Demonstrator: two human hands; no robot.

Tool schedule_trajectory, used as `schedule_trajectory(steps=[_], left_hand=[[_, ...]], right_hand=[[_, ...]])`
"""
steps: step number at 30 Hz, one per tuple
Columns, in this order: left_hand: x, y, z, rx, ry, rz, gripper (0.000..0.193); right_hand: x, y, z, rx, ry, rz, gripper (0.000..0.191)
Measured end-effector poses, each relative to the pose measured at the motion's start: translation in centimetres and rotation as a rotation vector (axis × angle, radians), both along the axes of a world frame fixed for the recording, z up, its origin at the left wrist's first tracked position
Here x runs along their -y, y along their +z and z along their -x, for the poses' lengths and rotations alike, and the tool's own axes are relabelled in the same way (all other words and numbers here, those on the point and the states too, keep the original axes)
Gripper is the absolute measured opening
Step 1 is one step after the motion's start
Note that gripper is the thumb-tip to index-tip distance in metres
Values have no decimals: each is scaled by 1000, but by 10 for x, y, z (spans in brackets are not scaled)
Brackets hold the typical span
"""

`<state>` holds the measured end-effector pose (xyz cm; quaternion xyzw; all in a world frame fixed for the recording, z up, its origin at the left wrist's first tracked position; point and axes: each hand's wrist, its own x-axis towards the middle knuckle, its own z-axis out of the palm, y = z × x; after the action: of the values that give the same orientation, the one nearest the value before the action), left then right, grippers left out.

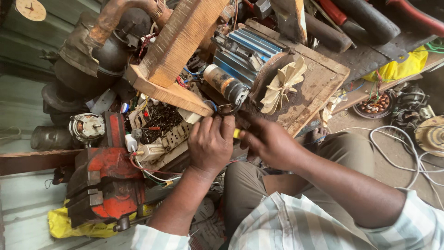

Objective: The person sits at a cluttered repair workbench and works on a small electric motor mounted on a wooden fixture. They handle wires at the switchboard, pick up a roll of electrical tape, and wrap tape around the motor's terminal area by hand.

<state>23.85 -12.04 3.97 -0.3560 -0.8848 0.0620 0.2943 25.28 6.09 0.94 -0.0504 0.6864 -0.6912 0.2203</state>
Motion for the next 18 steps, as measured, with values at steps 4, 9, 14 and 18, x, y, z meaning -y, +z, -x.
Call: schedule_trajectory(steps=[4,9,14,18], left_hand=[[-3,-1,1,7,43,18,18],[-5,3,3,2,55,55,17],[-8,6,2,19,87,87,20],[-12,8,0,41,130,85,19]], right_hand=[[8,-3,9,29,-154,108,36],[25,-19,12,120,-272,312,36],[35,-25,21,267,-319,336,39],[44,-24,26,248,-373,354,38]])
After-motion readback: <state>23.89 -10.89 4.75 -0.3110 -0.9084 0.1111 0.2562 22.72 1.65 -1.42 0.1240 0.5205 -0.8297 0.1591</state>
